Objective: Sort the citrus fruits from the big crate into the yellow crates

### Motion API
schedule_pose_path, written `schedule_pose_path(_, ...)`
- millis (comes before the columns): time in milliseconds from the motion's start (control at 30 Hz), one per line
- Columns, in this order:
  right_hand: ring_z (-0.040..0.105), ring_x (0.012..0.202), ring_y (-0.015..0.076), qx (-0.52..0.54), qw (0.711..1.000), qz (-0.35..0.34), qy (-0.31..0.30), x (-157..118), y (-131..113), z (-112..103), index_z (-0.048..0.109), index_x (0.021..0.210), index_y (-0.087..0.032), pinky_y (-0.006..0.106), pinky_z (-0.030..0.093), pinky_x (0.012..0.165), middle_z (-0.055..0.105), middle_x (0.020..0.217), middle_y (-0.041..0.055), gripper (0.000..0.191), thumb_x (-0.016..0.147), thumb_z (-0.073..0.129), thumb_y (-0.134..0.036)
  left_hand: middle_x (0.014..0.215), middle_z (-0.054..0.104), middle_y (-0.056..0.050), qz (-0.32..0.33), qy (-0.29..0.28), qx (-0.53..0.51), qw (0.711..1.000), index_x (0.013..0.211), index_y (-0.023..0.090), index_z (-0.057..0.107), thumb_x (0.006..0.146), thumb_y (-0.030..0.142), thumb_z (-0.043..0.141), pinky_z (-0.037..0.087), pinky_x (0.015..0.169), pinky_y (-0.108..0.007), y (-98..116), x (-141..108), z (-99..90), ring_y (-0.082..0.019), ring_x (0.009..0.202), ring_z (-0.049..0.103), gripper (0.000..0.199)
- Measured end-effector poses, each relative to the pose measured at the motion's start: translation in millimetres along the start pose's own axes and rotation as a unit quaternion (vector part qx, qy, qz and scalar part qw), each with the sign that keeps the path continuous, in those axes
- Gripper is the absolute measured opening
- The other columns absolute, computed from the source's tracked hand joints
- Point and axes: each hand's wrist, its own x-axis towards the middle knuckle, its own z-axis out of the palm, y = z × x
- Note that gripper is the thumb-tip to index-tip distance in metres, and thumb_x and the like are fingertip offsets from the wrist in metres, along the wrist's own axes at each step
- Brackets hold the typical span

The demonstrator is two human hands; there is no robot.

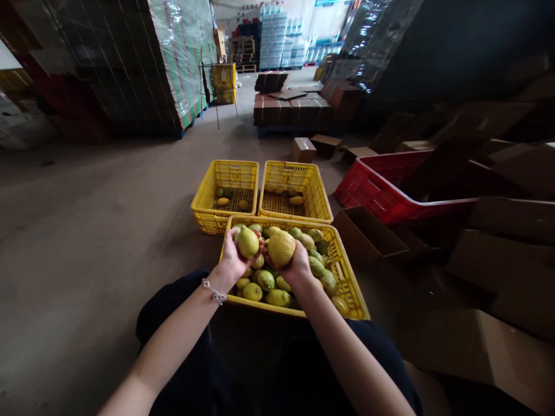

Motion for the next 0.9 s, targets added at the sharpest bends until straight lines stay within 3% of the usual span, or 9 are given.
schedule_pose_path(67, 0.069, 0.062, 0.024, 0.001, 1.0, -0.013, -0.002, -1, -1, 0, 0.065, 0.101, -0.022, 0.037, 0.06, 0.06, 0.069, 0.066, 0.0035, 0.033, 0.1, 0.036, -0.037, 0.075, 0.071, -0.01, -0.008, -0.014, 0.018, 1.0, 0.099, 0.009, 0.07, 0.104, 0.042, 0.041, 0.061, 0.054, -0.027, 0, -1, 1.0, -0.019, 0.063, 0.07, 0.044)
schedule_pose_path(200, 0.071, 0.066, 0.0241, 0.007, 1.0, -0.013, -0.015, -5, -2, 2, 0.065, 0.099, -0.023, 0.038, 0.062, 0.064, 0.067, 0.063, 0.0021, 0.031, 0.101, 0.039, -0.037, 0.076, 0.071, -0.009, -0.004, -0.023, 0.036, 0.999, 0.093, 0.012, 0.067, 0.102, 0.029, 0.048, 0.061, 0.056, -0.022, -1, -2, 3.8, -0.016, 0.064, 0.07, 0.027)
schedule_pose_path(400, 0.067, 0.055, 0.02, 0.009, 0.999, -0.017, -0.045, -11, -5, 3, 0.066, 0.092, -0.019, 0.028, 0.056, 0.048, 0.069, 0.063, 0.0035, 0.027, 0.1, 0.046, -0.036, 0.079, 0.071, -0.012, -0.003, -0.006, 0.007, 1.0, 0.099, 0.012, 0.067, 0.101, 0.026, 0.043, 0.063, 0.058, -0.024, 0, -1, 5.1, -0.019, 0.069, 0.071, 0.028)
schedule_pose_path(567, 0.062, 0.046, 0.0175, 0.005, 0.998, 0.001, -0.062, -12, -8, 3, 0.066, 0.098, -0.013, 0.025, 0.052, 0.04, 0.071, 0.064, 0.0077, 0.028, 0.099, 0.047, -0.032, 0.076, 0.07, -0.013, 0.009, 0.009, -0.014, 1.0, 0.106, 0.007, 0.065, 0.103, 0.025, 0.037, 0.063, 0.056, -0.023, 2, -3, 7.0, -0.019, 0.065, 0.07, 0.034)
schedule_pose_path(700, 0.058, 0.042, 0.0165, -0.007, 0.998, 0.016, -0.057, -10, -10, 3, 0.065, 0.097, -0.018, 0.023, 0.047, 0.034, 0.069, 0.06, 0.0037, 0.023, 0.1, 0.052, -0.037, 0.068, 0.066, -0.009, 0.009, 0.028, 0.007, 1.0, 0.105, 0.008, 0.065, 0.104, 0.026, 0.037, 0.055, 0.046, -0.017, 4, -2, 7.4, -0.014, 0.051, 0.061, 0.033)
schedule_pose_path(900, 0.054, 0.037, 0.0166, -0.052, 0.994, 0.042, -0.083, -3, -7, -1, 0.064, 0.094, -0.018, 0.023, 0.041, 0.031, 0.069, 0.059, 0.0063, 0.036, 0.103, 0.043, -0.045, 0.063, 0.061, -0.005, -0.028, 0.0, 0.049, 0.998, 0.104, 0.01, 0.065, 0.104, 0.03, 0.039, 0.042, 0.035, -0.017, 3, 3, 1.7, -0.013, 0.045, 0.053, 0.033)
